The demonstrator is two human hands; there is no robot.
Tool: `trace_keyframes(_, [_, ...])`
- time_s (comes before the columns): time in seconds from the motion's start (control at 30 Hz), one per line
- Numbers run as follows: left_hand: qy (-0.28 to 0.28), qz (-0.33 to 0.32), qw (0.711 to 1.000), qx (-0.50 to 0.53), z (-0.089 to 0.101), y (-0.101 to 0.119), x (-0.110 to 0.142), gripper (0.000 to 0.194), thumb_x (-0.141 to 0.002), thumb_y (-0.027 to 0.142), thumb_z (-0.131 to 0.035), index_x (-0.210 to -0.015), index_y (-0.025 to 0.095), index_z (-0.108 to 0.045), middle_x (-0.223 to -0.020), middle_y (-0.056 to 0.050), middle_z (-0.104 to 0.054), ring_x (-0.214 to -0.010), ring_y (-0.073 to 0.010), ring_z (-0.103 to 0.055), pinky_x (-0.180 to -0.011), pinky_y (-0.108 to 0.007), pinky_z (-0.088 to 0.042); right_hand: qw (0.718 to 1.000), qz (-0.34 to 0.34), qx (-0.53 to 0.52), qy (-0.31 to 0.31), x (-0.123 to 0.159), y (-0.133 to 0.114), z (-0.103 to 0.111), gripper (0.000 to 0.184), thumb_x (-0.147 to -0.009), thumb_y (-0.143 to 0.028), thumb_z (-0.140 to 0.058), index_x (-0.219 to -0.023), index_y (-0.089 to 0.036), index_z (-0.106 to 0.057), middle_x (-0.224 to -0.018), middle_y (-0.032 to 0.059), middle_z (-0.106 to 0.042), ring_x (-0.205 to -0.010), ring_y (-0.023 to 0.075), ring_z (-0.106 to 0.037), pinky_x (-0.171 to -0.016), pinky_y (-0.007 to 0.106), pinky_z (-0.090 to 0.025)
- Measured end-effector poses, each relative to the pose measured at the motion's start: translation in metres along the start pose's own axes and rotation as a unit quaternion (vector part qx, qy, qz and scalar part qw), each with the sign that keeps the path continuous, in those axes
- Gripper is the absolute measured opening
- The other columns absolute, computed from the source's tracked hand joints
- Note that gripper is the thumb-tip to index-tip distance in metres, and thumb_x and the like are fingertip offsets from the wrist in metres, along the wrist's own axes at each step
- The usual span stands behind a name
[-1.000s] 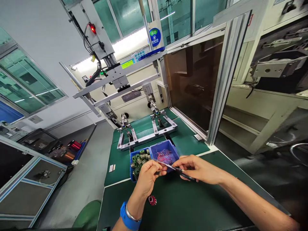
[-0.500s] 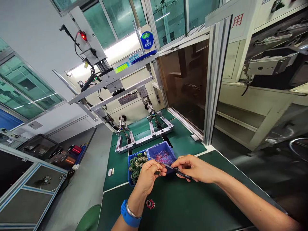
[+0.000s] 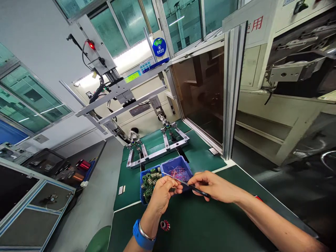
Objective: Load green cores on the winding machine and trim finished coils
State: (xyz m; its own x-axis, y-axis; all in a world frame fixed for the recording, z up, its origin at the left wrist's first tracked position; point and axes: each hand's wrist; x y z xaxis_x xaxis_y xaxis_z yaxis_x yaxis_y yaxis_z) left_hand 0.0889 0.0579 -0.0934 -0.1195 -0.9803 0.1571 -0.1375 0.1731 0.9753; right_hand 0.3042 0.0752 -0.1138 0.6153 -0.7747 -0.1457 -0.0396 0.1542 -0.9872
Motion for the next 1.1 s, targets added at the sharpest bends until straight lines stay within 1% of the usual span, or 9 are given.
trace_keyframes(0.2, [-0.021,0.005,1.000,0.008,0.010,0.001,0.006,0.031,-0.069,0.036,-0.082,-0.069,0.011,-0.064,-0.091,-0.011,-0.067,-0.081,-0.0216,-0.067,-0.072,-0.029,-0.056,0.998,-0.052,0.034,0.019,0.011,-0.010,0.001,0.043,-0.079,-0.049,-0.058,-0.099,-0.012,-0.067,-0.072,0.0021,-0.053,-0.051,0.0150,-0.055,-0.034,0.018,-0.031])
trace_keyframes(0.33, [-0.031,-0.020,0.999,0.010,0.029,0.007,0.015,0.037,-0.075,0.044,-0.085,-0.076,0.011,-0.068,-0.104,-0.011,-0.064,-0.081,-0.0219,-0.069,-0.065,-0.027,-0.059,0.985,-0.029,0.097,0.137,0.037,0.010,0.006,0.044,-0.085,-0.048,-0.054,-0.113,-0.015,-0.062,-0.080,0.0030,-0.056,-0.066,0.0211,-0.061,-0.049,0.027,-0.047])
trace_keyframes(0.43, [-0.048,-0.056,0.997,0.026,0.044,0.010,0.021,0.035,-0.075,0.044,-0.085,-0.078,0.012,-0.071,-0.099,-0.009,-0.063,-0.078,-0.0205,-0.070,-0.063,-0.023,-0.059,0.936,-0.006,0.241,0.257,0.060,0.042,0.012,0.039,-0.089,-0.048,-0.051,-0.110,-0.019,-0.064,-0.086,0.0047,-0.061,-0.076,0.0245,-0.062,-0.072,0.039,-0.052])
trace_keyframes(0.53, [-0.074,-0.082,0.993,0.045,0.057,0.007,0.025,0.032,-0.077,0.042,-0.085,-0.078,0.012,-0.073,-0.094,-0.007,-0.063,-0.078,-0.0199,-0.071,-0.064,-0.021,-0.060,0.875,-0.018,0.385,0.295,0.072,0.068,0.018,0.038,-0.087,-0.048,-0.048,-0.100,-0.019,-0.069,-0.087,0.0080,-0.060,-0.079,0.0299,-0.061,-0.069,0.045,-0.051])
trace_keyframes(0.67, [-0.094,-0.093,0.990,0.057,0.070,0.000,0.028,0.028,-0.079,0.040,-0.083,-0.085,0.014,-0.075,-0.094,-0.007,-0.066,-0.080,-0.0210,-0.072,-0.066,-0.021,-0.061,0.851,0.062,0.458,0.249,0.055,0.054,0.008,0.034,-0.091,-0.037,-0.045,-0.093,-0.016,-0.072,-0.087,0.0108,-0.058,-0.083,0.0311,-0.058,-0.073,0.048,-0.049])
trace_keyframes(0.77, [-0.116,-0.090,0.986,0.074,0.076,-0.004,0.029,0.037,-0.077,0.043,-0.085,-0.102,0.018,-0.074,-0.094,-0.008,-0.069,-0.080,-0.0215,-0.073,-0.065,-0.021,-0.061,0.883,0.166,0.393,0.196,0.016,0.017,-0.017,0.027,-0.098,-0.032,-0.050,-0.096,-0.020,-0.073,-0.093,0.0100,-0.059,-0.088,0.0294,-0.055,-0.078,0.044,-0.047])
trace_keyframes(0.9, [-0.136,-0.090,0.983,0.084,0.078,-0.007,0.031,0.058,-0.072,0.050,-0.086,-0.117,0.019,-0.066,-0.093,-0.007,-0.069,-0.076,-0.0215,-0.073,-0.061,-0.021,-0.060,0.938,0.244,0.242,0.051,-0.042,-0.019,-0.051,0.022,-0.099,-0.037,-0.059,-0.100,-0.024,-0.077,-0.106,0.0090,-0.058,-0.101,0.0294,-0.050,-0.089,0.046,-0.043])
trace_keyframes(1.0, [-0.141,-0.091,0.982,0.090,0.079,-0.009,0.031,0.062,-0.071,0.052,-0.086,-0.118,0.019,-0.063,-0.093,-0.007,-0.069,-0.073,-0.0205,-0.073,-0.060,-0.021,-0.060,0.958,0.243,0.152,-0.024,-0.069,-0.021,-0.064,0.027,-0.097,-0.051,-0.065,-0.102,-0.029,-0.079,-0.109,0.0079,-0.057,-0.107,0.0305,-0.047,-0.094,0.049,-0.039])
trace_keyframes(1.1, [-0.148,-0.081,0.982,0.088,0.078,-0.012,0.029,0.063,-0.071,0.054,-0.085,-0.117,0.018,-0.061,-0.090,-0.007,-0.069,-0.071,-0.0209,-0.073,-0.059,-0.021,-0.060,0.970,0.226,0.083,-0.043,-0.076,-0.012,-0.068,0.034,-0.093,-0.062,-0.069,-0.100,-0.030,-0.079,-0.115,0.0075,-0.056,-0.113,0.0315,-0.045,-0.099,0.051,-0.036])
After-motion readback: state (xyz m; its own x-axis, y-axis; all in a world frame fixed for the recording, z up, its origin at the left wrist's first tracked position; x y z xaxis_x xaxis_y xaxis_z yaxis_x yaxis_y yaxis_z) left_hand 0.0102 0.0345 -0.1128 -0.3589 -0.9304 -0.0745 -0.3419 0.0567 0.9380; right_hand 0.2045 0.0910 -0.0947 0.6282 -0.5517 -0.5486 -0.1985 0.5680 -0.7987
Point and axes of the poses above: each hand's wrist, its own x-axis away from the middle knuckle, its own z-axis out of the back of the hand, y = z × x
